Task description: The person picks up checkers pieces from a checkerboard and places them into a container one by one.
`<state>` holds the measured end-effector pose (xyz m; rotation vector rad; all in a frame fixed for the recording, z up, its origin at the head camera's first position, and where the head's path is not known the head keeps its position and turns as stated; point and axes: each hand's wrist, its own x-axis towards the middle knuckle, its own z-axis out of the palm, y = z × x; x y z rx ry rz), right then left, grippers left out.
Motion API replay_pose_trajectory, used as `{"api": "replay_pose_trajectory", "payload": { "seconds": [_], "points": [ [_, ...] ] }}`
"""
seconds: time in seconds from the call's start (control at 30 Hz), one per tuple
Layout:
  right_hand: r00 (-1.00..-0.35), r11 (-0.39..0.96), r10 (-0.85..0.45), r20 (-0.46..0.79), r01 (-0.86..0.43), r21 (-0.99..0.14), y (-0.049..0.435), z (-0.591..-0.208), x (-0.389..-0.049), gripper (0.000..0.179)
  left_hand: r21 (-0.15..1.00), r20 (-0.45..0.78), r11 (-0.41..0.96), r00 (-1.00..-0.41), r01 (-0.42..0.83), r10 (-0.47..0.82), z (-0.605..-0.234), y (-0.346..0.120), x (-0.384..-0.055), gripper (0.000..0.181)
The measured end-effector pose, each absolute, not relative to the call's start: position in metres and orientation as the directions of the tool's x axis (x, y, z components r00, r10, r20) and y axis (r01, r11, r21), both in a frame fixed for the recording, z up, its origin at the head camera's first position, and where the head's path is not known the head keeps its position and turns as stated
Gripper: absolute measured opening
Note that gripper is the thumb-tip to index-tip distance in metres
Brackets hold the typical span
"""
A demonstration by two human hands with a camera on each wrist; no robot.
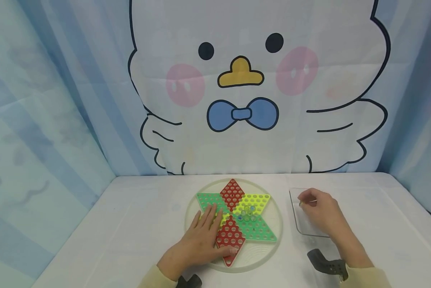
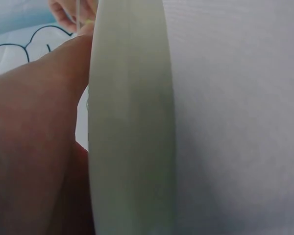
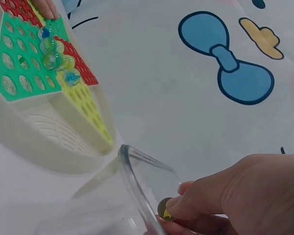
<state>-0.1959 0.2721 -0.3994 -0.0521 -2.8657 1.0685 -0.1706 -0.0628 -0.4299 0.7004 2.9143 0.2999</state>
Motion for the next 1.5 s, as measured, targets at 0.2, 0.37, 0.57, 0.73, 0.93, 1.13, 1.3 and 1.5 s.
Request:
{"api": "replay_pose_trajectory", "payload": {
  "seconds": [0.2, 0.37, 0.57, 0.73, 0.93, 1.13, 1.3, 1.5],
  "points": [
    [-0.999, 0.753, 0.046, 0.022, 0.02, -0.658, 0.274, -0.4, -0.198, 0.025, 0.246, -0.08, 0.861, -0.876, 0.444, 0.475, -0.428, -0.061, -0.171, 0.107],
    [-1.0, 0.751, 0.001, 0.0, 0.001, -0.66, 0.275, -0.402, -0.198, 0.022, 0.227, -0.088, 0.867, -0.877, 0.445, 0.473, -0.429, -0.06, -0.171, 0.109],
    [-1.0, 0.763, -0.03, -0.002, -0.021, -0.646, 0.275, -0.405, -0.199, 0.02, 0.245, -0.102, 0.865, -0.876, 0.437, 0.471, -0.43, -0.061, -0.172, 0.108],
    [-0.999, 0.782, -0.042, 0.021, -0.046, -0.621, 0.275, -0.406, -0.2, 0.018, 0.258, -0.101, 0.861, -0.874, 0.439, 0.476, -0.429, -0.061, -0.172, 0.107],
    [-0.997, 0.802, -0.047, 0.054, -0.07, -0.593, 0.274, -0.408, -0.201, 0.017, 0.24, -0.096, 0.863, -0.874, 0.445, 0.477, -0.429, -0.061, -0.172, 0.107],
    [-0.996, 0.81, -0.007, 0.092, -0.06, -0.583, 0.273, -0.403, -0.198, 0.018, 0.254, -0.1, 0.859, -0.871, 0.445, 0.481, -0.429, -0.061, -0.171, 0.106],
    [-0.985, 0.797, 0.049, 0.167, -0.062, -0.601, 0.266, -0.398, -0.193, 0.018, 0.248, -0.095, 0.86, -0.872, 0.446, 0.48, -0.428, -0.062, -0.171, 0.106],
    [-0.952, 0.786, 0.085, 0.292, -0.116, -0.608, 0.255, -0.391, -0.189, 0.018, 0.234, -0.104, 0.865, -0.873, 0.443, 0.476, -0.428, -0.062, -0.171, 0.107]
  ]
}}
